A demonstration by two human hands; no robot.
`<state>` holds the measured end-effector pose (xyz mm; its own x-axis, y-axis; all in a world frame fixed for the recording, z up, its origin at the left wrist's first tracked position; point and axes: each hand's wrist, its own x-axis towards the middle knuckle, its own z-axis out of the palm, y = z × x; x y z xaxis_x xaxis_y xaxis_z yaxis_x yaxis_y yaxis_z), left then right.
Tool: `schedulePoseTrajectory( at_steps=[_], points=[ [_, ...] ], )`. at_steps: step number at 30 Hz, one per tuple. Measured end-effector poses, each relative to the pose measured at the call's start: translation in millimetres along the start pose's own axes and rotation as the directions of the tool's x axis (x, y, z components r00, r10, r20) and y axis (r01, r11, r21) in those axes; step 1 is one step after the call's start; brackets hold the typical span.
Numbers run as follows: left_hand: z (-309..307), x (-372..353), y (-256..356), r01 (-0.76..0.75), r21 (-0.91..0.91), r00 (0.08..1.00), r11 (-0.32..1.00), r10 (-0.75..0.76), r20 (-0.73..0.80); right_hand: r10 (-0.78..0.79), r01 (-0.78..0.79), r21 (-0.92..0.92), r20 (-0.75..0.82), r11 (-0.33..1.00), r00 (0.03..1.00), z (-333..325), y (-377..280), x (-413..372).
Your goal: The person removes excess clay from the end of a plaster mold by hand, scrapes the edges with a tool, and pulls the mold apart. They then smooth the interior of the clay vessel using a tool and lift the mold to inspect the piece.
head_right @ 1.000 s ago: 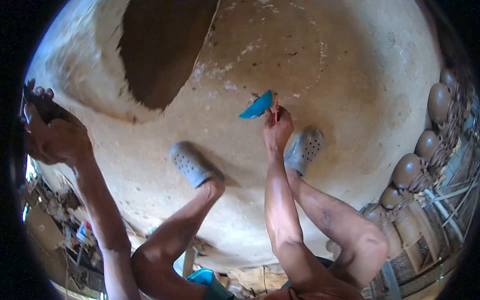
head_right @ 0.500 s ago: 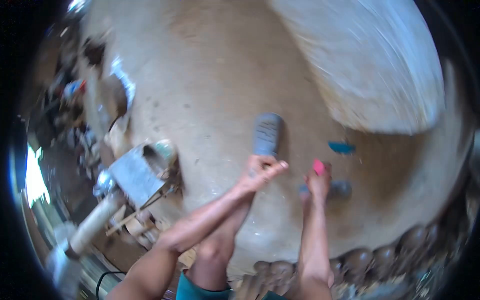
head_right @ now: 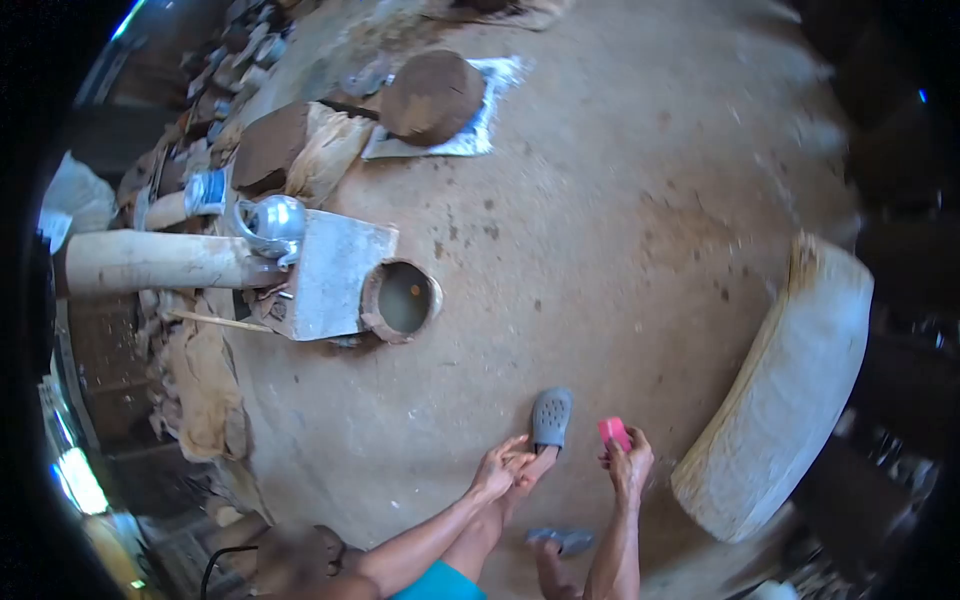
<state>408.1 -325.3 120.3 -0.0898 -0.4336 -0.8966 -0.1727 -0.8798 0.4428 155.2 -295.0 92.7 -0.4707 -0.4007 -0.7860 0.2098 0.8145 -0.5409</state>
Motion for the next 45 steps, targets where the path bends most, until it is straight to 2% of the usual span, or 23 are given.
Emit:
schedulePoseTrajectory(
  at_steps=[2, 4, 7, 9, 10, 12, 13, 15, 17, 19, 20, 22, 23, 25, 26, 27, 29, 31, 33, 39, 41, 43, 45],
  points=[
    [-28.9, -15.9, 10.3, 0.037, -0.195, 0.998, 0.98, -0.045, -0.041, -0.071, 0.081, -0.08, 0.13, 0.993, 0.989, 61.1, -110.0, 3.1],
    [-54.3, -23.0, 7.4, 0.003, -0.204, 0.998, 0.979, -0.015, -0.056, -0.153, 0.264, -0.273, 0.37, 0.925, 0.916, 126.7, -229.3, -0.1],
    [-71.7, -43.6, 20.6, -0.029, -0.19, 0.998, 0.981, 0.018, -0.064, -0.379, 0.667, -0.407, 0.589, 0.624, 0.714, 239.4, -384.2, 0.8],
    [-69.1, -43.4, 22.5, -0.048, -0.258, 0.997, 0.965, 0.032, -0.066, -0.556, 0.827, -0.195, 0.657, 0.527, 0.509, 292.8, -489.4, -37.5],
    [-65.0, -41.7, 24.0, -0.047, -0.307, 0.997, 0.951, 0.028, -0.069, -0.615, 0.789, 0.002, 0.628, 0.614, 0.477, 320.1, -522.9, -55.7],
    [-50.8, -40.5, 36.6, -0.066, -0.39, 0.995, 0.919, 0.034, -0.089, -0.835, 0.808, 0.279, 0.371, 0.518, 0.407, 394.9, -545.5, -42.8],
    [-44.0, -41.9, 44.3, -0.078, -0.459, 0.993, 0.885, 0.03, -0.111, -0.835, 0.813, 0.273, 0.374, 0.514, 0.403, 419.3, -532.3, -29.8],
    [-37.0, -41.1, 56.4, -0.082, -0.483, 0.994, 0.872, 0.037, -0.103, -0.541, 0.507, 0.26, 0.636, 0.822, 0.55, 453.5, -512.5, -10.3],
    [-31.5, -42.2, 57.7, -0.125, -0.603, 0.992, 0.788, 0.079, -0.102, -0.51, 0.83, -0.081, 0.755, 0.552, 0.412, 400.4, -451.3, -53.1],
    [-38.4, -44.7, 61.2, -0.138, -0.663, 0.99, 0.735, 0.084, -0.113, -0.667, 0.896, -0.15, 0.618, 0.419, 0.416, 356.8, -343.9, -47.6],
    [-48.3, -50.5, 65.3, -0.098, -0.74, 0.995, 0.666, 0.04, -0.095, -0.52, 0.724, -0.192, 0.578, 0.663, 0.629, 325.1, -292.3, -49.4],
    [-66.4, -60.7, 61.8, -0.054, -0.849, 0.998, 0.526, -0.008, -0.068, -0.364, 0.504, -0.338, 0.399, 0.795, 0.841, 253.3, -201.0, -70.2],
    [-71.2, -60.8, 52.2, -0.051, -0.849, 0.998, 0.527, -0.012, -0.067, -0.472, 0.578, -0.367, 0.342, 0.729, 0.813, 217.6, -152.8, -86.1],
    [-71.7, -57.5, 33.8, -0.145, -0.866, 0.989, 0.479, 0.09, -0.116, -0.333, 0.442, -0.337, 0.334, 0.831, 0.882, 160.0, -94.0, -138.5],
    [-72.0, -63.5, 34.2, -0.106, -0.774, 0.994, 0.624, 0.093, -0.061, -0.404, 0.509, -0.338, 0.335, 0.791, 0.851, 140.1, -69.1, -170.4],
    [-68.4, -62.2, 32.8, -0.111, -0.769, 0.993, 0.63, 0.107, -0.055, -0.482, 0.584, -0.332, 0.342, 0.741, 0.806, 130.1, -52.1, -190.0],
    [-57.7, -67.3, 13.8, -0.098, -0.608, 0.947, 0.788, 0.262, 0.187, -0.545, 0.615, -0.25, 0.297, 0.748, 0.784, 126.9, -40.3, -228.0],
    [-57.5, -86.1, -2.0, -0.072, -0.489, 0.931, 0.869, 0.235, 0.28, -0.575, 0.61, -0.167, 0.214, 0.775, 0.79, 122.4, -27.2, -259.3],
    [-55.9, -95.7, -5.9, -0.047, -0.392, 0.922, 0.919, 0.191, 0.337, -0.331, 0.328, -0.195, 0.017, 0.924, 0.944, 118.8, -25.1, -276.7],
    [-24.0, -100.0, 34.0, -0.009, -0.094, 0.849, 0.996, 0.057, 0.526, -0.311, 0.269, -0.209, -0.204, 0.94, 0.928, 81.6, -33.5, -269.6],
    [-21.0, -97.2, 55.6, 0.034, 0.034, 0.787, 0.999, -0.048, 0.615, -0.235, 0.223, -0.159, -0.065, 0.962, 0.97, 66.1, -49.7, -256.1],
    [-26.7, -77.5, 89.3, 0.249, -0.068, 0.783, 0.966, -0.159, 0.601, -0.142, 0.134, -0.067, -0.127, 0.989, 0.982, 59.0, -46.5, -231.1],
    [-33.9, -48.6, 100.0, 0.203, -0.034, 0.814, 0.979, -0.15, 0.562, -0.09, 0.089, -0.014, -0.097, 0.996, 0.991, 47.2, -49.3, -210.9]
  ],
)
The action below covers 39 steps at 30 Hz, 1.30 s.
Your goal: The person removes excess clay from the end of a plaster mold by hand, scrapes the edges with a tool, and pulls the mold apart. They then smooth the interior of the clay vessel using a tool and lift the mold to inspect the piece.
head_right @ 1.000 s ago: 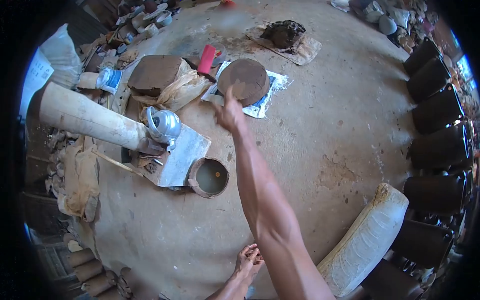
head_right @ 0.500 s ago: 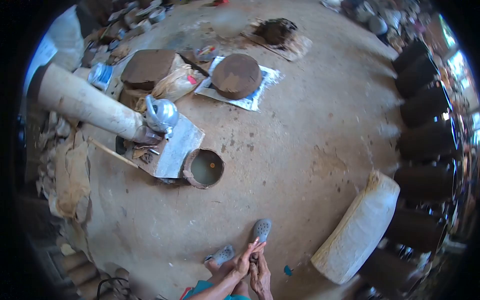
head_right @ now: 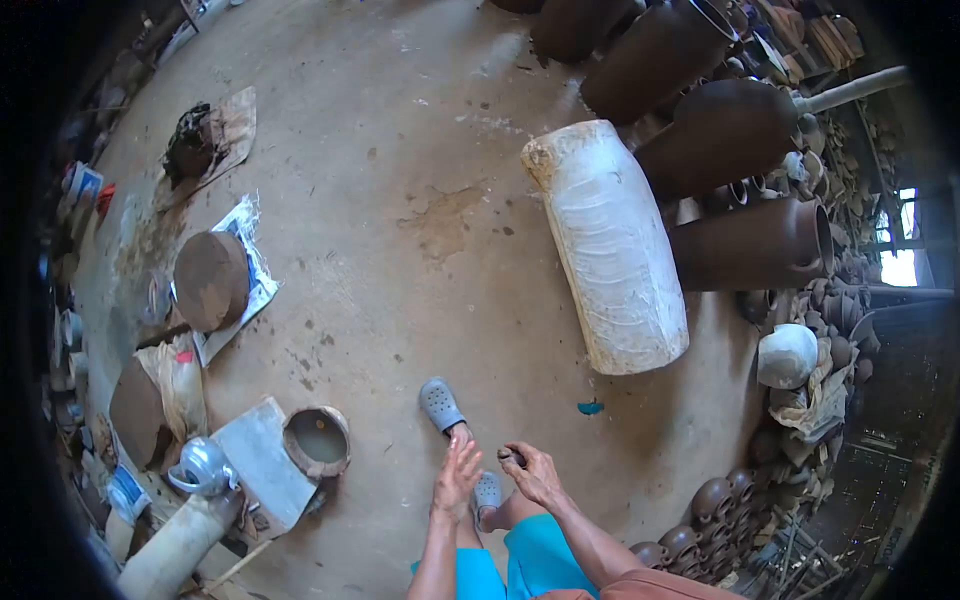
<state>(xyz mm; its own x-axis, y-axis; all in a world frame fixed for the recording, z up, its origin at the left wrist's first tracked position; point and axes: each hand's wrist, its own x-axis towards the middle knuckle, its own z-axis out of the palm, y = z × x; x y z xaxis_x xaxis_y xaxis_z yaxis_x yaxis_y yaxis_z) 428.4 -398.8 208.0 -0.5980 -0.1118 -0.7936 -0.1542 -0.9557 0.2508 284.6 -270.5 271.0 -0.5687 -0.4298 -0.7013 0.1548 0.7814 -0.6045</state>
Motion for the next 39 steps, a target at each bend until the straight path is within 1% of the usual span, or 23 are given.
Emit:
schedulePoseTrajectory(
  at_steps=[2, 4, 7, 10, 11, 12, 14, 16, 18, 19, 21, 23, 24, 25, 27, 28, 29, 30, 31, 32, 35, 37, 39],
  points=[
    [-22.3, 15.8, 24.1, 0.01, 0.144, 0.987, 0.989, 0.014, -0.161, 0.142, -0.12, 0.22, -0.084, 0.968, 0.986, -4.7, -5.0, 21.3],
    [-33.8, 28.2, 36.6, -0.056, 0.051, 0.945, 0.997, 0.07, -0.321, 0.151, -0.067, 0.374, -0.2, 0.925, 0.968, -16.5, -6.2, 47.8],
    [-35.0, 32.0, 79.9, 0.056, 0.208, 0.879, 0.977, 0.051, -0.475, 0.297, -0.122, 0.616, -0.191, 0.778, 0.936, -25.1, -39.5, 114.3],
    [-35.8, 52.3, 101.6, 0.057, 0.299, 0.886, 0.953, 0.09, -0.456, 0.339, -0.102, 0.685, -0.221, 0.721, 0.914, -15.8, -113.4, 195.1],
    [-21.7, 53.0, 119.1, 0.074, 0.292, 0.889, 0.953, 0.069, -0.452, 0.299, -0.066, 0.696, -0.219, 0.715, 0.929, -2.4, -149.7, 223.5],
    [-12.8, 55.4, 130.0, 0.078, 0.301, 0.89, 0.95, 0.07, -0.45, 0.198, 0.034, 0.806, -0.185, 0.592, 0.963, 13.6, -198.7, 247.4],
    [1.6, 71.3, 141.9, 0.036, 0.273, 0.925, 0.961, 0.072, -0.374, -0.208, 0.172, 0.839, -0.072, 0.516, 0.975, 54.4, -307.5, 280.9],
    [24.0, 82.2, 154.6, 0.003, 0.311, 0.92, 0.95, 0.119, -0.373, -0.421, 0.012, 0.781, 0.324, 0.625, 0.847, 76.5, -429.2, 293.0],
    [26.3, 99.7, 162.9, -0.126, 0.462, 0.899, 0.878, 0.298, -0.32, -0.588, 0.249, 0.702, 0.29, 0.667, 0.755, 98.2, -495.8, 306.5],
    [27.5, 110.4, 172.0, -0.193, 0.534, 0.878, 0.824, 0.388, -0.281, -0.599, 0.254, 0.712, 0.283, 0.655, 0.749, 100.4, -496.5, 323.0],
    [36.4, 132.9, 186.7, -0.313, 0.648, 0.815, 0.694, 0.547, -0.191, -0.697, 0.588, 0.453, 0.112, 0.67, 0.708, 100.7, -482.1, 346.2],
    [60.0, 156.8, 209.3, -0.376, 0.692, 0.768, 0.616, 0.626, -0.14, -0.597, 0.527, 0.287, 0.288, 0.8, 0.749, 55.6, -431.8, 357.2],
    [70.0, 163.0, 224.5, -0.223, 0.607, 0.851, 0.763, 0.456, -0.261, -0.57, 0.535, 0.195, 0.266, 0.822, 0.778, 42.4, -382.2, 372.7],
    [80.6, 173.0, 236.8, -0.046, 0.498, 0.898, 0.866, 0.254, -0.359, -0.418, 0.381, 0.173, 0.356, 0.908, 0.836, 11.6, -335.8, 379.3],
    [100.9, 193.2, 252.7, 0.036, 0.562, 0.896, 0.826, 0.222, -0.384, -0.123, 0.152, -0.053, 0.359, 0.987, 0.925, -50.1, -208.5, 398.9],
    [111.0, 209.6, 264.1, 0.082, 0.615, 0.897, 0.784, 0.21, -0.389, -0.014, 0.002, 0.047, 0.259, 0.999, 0.966, -89.5, -156.2, 389.2],
    [121.4, 227.0, 273.5, 0.14, 0.715, 0.906, 0.685, 0.203, -0.372, 0.135, -0.124, -0.113, 0.09, 0.986, 0.987, -146.9, -153.0, 362.5],
    [138.2, 243.8, 282.5, 0.123, 0.78, 0.914, 0.613, 0.236, -0.33, 0.285, -0.289, -0.271, -0.053, 0.918, 0.957, -182.3, -91.9, 353.9],
    [157.0, 259.7, 290.2, 0.106, 0.837, 0.924, 0.536, 0.258, -0.282, 0.253, -0.272, -0.302, -0.099, 0.914, 0.962, -217.7, -2.0, 343.7],
    [176.8, 276.9, 298.5, 0.088, 0.851, 0.934, 0.517, 0.253, -0.25, 0.381, -0.421, -0.287, -0.186, 0.86, 0.906, -256.9, 28.4, 321.0],
    [224.1, 334.5, 310.3, -0.072, 0.826, 0.96, 0.56, 0.264, -0.095, 0.436, -0.537, -0.38, -0.321, 0.754, 0.84, -350.9, 84.7, 241.9],
    [266.5, 362.9, 318.9, -0.086, 0.72, 0.973, 0.689, 0.215, -0.089, 0.597, -0.71, -0.272, -0.396, 0.649, 0.698, -378.0, 80.3, 213.1],
    [292.8, 392.7, 334.9, -0.081, 0.807, 0.991, 0.585, 0.133, 0.002, 0.61, -0.685, -0.047, -0.415, 0.727, 0.675, -378.8, 55.6, 199.0]
  ],
)
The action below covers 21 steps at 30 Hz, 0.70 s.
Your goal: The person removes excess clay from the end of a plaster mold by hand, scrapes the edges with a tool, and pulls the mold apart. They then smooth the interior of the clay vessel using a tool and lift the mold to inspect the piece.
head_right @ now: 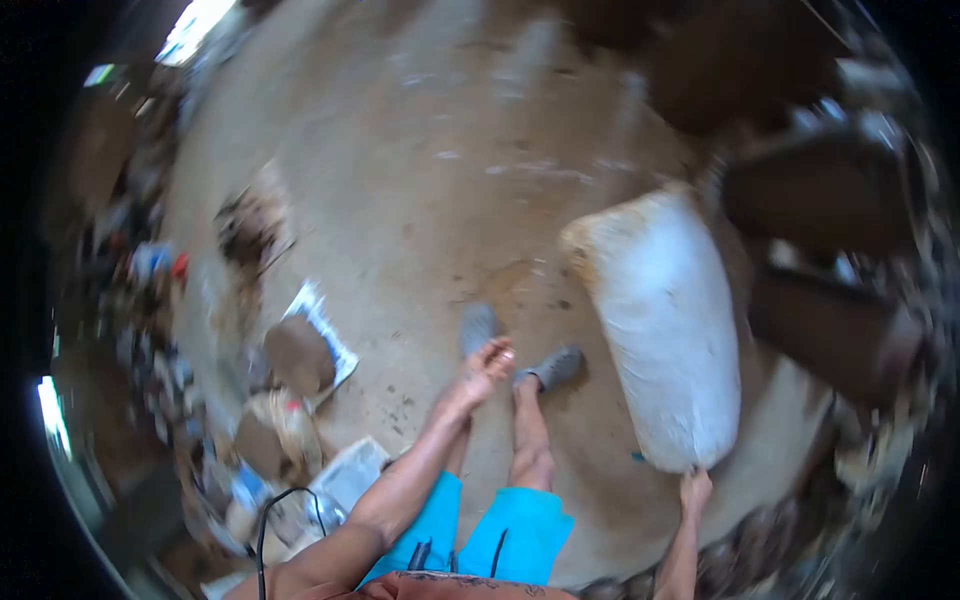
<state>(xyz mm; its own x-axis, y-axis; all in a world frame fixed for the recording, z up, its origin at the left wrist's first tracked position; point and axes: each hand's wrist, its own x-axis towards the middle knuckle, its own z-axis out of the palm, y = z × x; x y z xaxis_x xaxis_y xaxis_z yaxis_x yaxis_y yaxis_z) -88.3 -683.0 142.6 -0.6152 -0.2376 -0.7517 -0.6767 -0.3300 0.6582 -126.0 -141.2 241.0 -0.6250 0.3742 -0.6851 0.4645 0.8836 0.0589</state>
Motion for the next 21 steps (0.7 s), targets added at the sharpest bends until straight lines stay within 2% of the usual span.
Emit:
schedulePoseTrajectory(
  at_steps=[2, 7, 8, 10, 11, 13, 14, 16, 17, 19, 21],
  points=[
    [7.2, 19.5, 41.4, 0.046, 0.086, 0.998, 0.995, -0.05, 0.04, 0.092, -0.088, 0.11, -0.035, 0.99, 0.995, 15.2, -28.7, -25.4],
    [11.9, 95.1, 132.4, 0.068, 0.268, 0.985, 0.961, -0.106, 0.133, 0.112, -0.12, 0.416, 0.043, 0.901, 0.993, 102.5, -136.1, -89.7],
    [12.6, 119.5, 153.8, 0.046, 0.323, 0.976, 0.945, -0.111, 0.185, 0.167, -0.168, 0.465, 0.043, 0.869, 0.985, 123.2, -159.1, -99.8],
    [14.2, 152.9, 187.3, 0.02, 0.306, 0.973, 0.952, -0.089, 0.213, 0.247, -0.214, 0.502, 0.0, 0.838, 0.969, 156.1, -195.4, -125.7],
    [14.8, 178.4, 211.8, -0.036, 0.401, 0.961, 0.915, -0.079, 0.267, 0.288, -0.246, 0.537, 0.005, 0.807, 0.958, 164.6, -213.0, -125.2],
    [22.9, 223.5, 256.6, -0.101, 0.474, 0.953, 0.875, -0.052, 0.299, 0.388, -0.35, 0.591, 0.066, 0.727, 0.919, 184.2, -248.0, -140.9],
    [32.6, 238.9, 279.0, -0.085, 0.496, 0.953, 0.864, -0.075, 0.295, 0.451, -0.403, 0.628, 0.092, 0.666, 0.888, 193.4, -261.7, -150.1],
    [58.2, 275.3, 313.1, -0.059, 0.533, 0.947, 0.844, -0.122, 0.298, 0.468, -0.368, 0.71, 0.062, 0.6, 0.882, 206.1, -280.3, -154.0],
    [69.5, 296.7, 322.6, -0.045, 0.546, 0.944, 0.836, -0.143, 0.297, 0.533, -0.406, 0.742, 0.078, 0.534, 0.843, 209.8, -291.1, -154.8],
    [103.0, 318.2, 339.6, -0.075, 0.644, 0.932, 0.761, -0.176, 0.317, 0.524, -0.272, 0.861, 0.007, 0.431, 0.852, 211.1, -313.6, -147.3],
    [135.7, 332.9, 342.9, -0.07, 0.692, 0.937, 0.719, -0.192, 0.293, 0.564, -0.312, 0.899, 0.093, 0.307, 0.821, 204.8, -334.4, -132.4]
  ],
)
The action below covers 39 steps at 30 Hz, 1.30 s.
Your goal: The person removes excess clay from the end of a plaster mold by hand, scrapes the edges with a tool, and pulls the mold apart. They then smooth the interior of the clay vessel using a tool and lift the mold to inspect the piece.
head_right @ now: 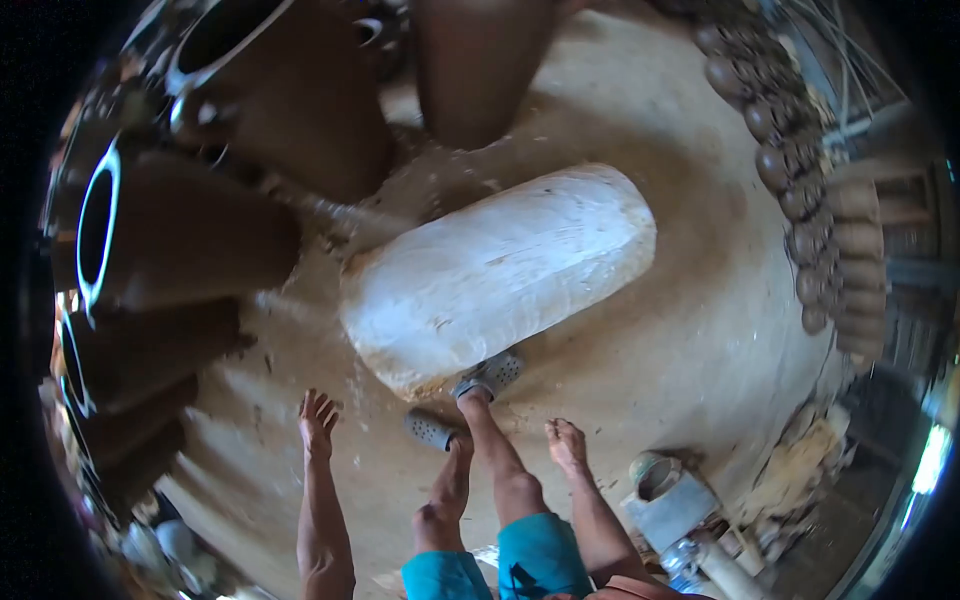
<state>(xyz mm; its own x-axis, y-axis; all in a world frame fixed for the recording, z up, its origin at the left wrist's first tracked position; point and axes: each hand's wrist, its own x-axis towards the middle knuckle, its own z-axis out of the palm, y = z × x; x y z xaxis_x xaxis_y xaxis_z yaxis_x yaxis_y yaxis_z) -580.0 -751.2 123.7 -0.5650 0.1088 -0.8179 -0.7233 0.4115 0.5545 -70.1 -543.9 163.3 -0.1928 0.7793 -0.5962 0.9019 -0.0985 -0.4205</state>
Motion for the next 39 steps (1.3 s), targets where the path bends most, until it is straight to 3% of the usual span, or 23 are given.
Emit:
schedulePoseTrajectory(
  at_steps=[2, 4, 5, 7, 10, 12, 14, 15, 17, 19, 21, 22, 24, 25, 26, 30, 32, 33, 36, 38, 39],
  points=[
    [24.4, 24.7, 18.4, -0.02, 0.061, 0.999, 0.998, 0.018, 0.039, 0.078, -0.073, 0.121, -0.042, 0.99, 0.996, 30.4, -13.0, 10.1],
    [44.5, 46.5, 36.1, -0.092, 0.291, 0.989, 0.952, 0.053, 0.14, 0.221, -0.193, 0.306, -0.058, 0.932, 0.974, 65.5, -35.5, 17.4],
    [54.2, 66.1, 42.4, -0.168, 0.345, 0.975, 0.923, 0.104, 0.195, 0.21, -0.147, 0.376, -0.133, 0.915, 0.969, 102.5, -28.5, 27.2],
    [88.0, 91.4, 70.3, -0.25, 0.446, 0.953, 0.86, 0.137, 0.269, 0.394, -0.357, 0.71, 0.122, 0.607, 0.911, 181.8, -7.1, 41.8],
    [134.0, 124.3, 97.6, -0.34, 0.594, 0.93, 0.729, 0.166, 0.329, 0.584, -0.559, 0.775, 0.316, 0.296, 0.747, 231.9, -42.8, 29.9],
    [142.5, 171.5, 107.0, -0.358, 0.676, 0.929, 0.644, 0.169, 0.33, 0.646, -0.598, 0.785, 0.373, 0.162, 0.666, 267.2, -57.9, 35.4],
    [133.3, 254.8, 105.3, -0.69, 0.662, 0.722, 0.293, 0.346, 0.599, 0.673, -0.604, 0.796, 0.428, 0.035, 0.603, 295.7, -79.7, 46.8],
    [141.3, 271.8, 111.9, -0.689, 0.675, 0.723, 0.263, 0.32, 0.613, 0.678, -0.599, 0.8, 0.449, -0.017, 0.581, 304.4, -90.1, 51.3],
    [176.5, 296.8, 113.9, -0.691, 0.59, 0.718, 0.418, 0.305, 0.626, 0.667, -0.578, 0.808, 0.494, -0.116, 0.557, 328.4, -108.3, 63.7],
    [208.3, 310.7, 110.3, -0.663, 0.596, 0.729, 0.453, 0.214, 0.65, 0.665, -0.574, 0.794, 0.539, -0.199, 0.516, 355.6, -113.7, 68.3],
    [228.3, 309.3, 111.5, -0.585, 0.596, 0.755, 0.55, 0.102, 0.647, 0.519, -0.451, 0.8, 0.6, -0.396, 0.609, 388.0, -117.5, 75.2],
    [235.0, 312.2, 114.9, -0.544, 0.598, 0.761, 0.589, 0.045, 0.647, 0.519, -0.45, 0.783, 0.621, -0.429, 0.586, 398.1, -129.0, 80.0],
    [234.2, 332.4, 121.9, -0.505, 0.617, 0.764, 0.604, -0.021, 0.645, 0.588, -0.022, 0.846, 0.39, -0.533, 0.709, 407.9, -151.7, 94.1],
    [231.2, 350.4, 122.0, -0.415, 0.632, 0.787, 0.655, -0.089, 0.61, 0.595, -0.025, 0.82, 0.435, -0.571, 0.676, 382.9, -163.5, 98.7],
    [232.4, 362.2, 120.5, -0.318, 0.641, 0.803, 0.699, -0.161, 0.574, 0.601, -0.014, 0.813, 0.443, -0.582, 0.665, 378.1, -167.9, 97.2],
    [251.6, 347.6, 123.9, -0.294, 0.698, 0.797, 0.653, -0.236, 0.556, 0.638, 0.036, 0.839, 0.384, -0.543, 0.667, 385.5, -173.5, 91.5],
    [262.2, 333.4, 126.1, -0.144, 0.685, 0.803, 0.714, -0.32, 0.502, 0.675, 0.107, 0.846, 0.333, -0.522, 0.658, 393.9, -176.8, 88.5],
    [259.8, 335.5, 126.1, -0.146, 0.686, 0.803, 0.713, -0.32, 0.503, 0.675, 0.109, 0.845, 0.333, -0.523, 0.658, 389.5, -180.1, 90.5],
    [244.2, 352.4, 122.3, -0.176, 0.677, 0.798, 0.714, -0.299, 0.523, 0.719, 0.107, 0.898, 0.266, -0.427, 0.642, 390.0, -180.7, 93.6],
    [236.9, 364.1, 117.6, -0.164, 0.667, 0.793, 0.726, -0.305, 0.527, 0.781, 0.103, 0.961, 0.143, -0.256, 0.608, 403.8, -173.9, 94.0],
    [238.7, 360.3, 115.7, -0.169, 0.653, 0.785, 0.739, -0.3, 0.542, 0.781, 0.115, 0.964, 0.122, -0.241, 0.613, 394.2, -171.0, 95.8]
  ],
)
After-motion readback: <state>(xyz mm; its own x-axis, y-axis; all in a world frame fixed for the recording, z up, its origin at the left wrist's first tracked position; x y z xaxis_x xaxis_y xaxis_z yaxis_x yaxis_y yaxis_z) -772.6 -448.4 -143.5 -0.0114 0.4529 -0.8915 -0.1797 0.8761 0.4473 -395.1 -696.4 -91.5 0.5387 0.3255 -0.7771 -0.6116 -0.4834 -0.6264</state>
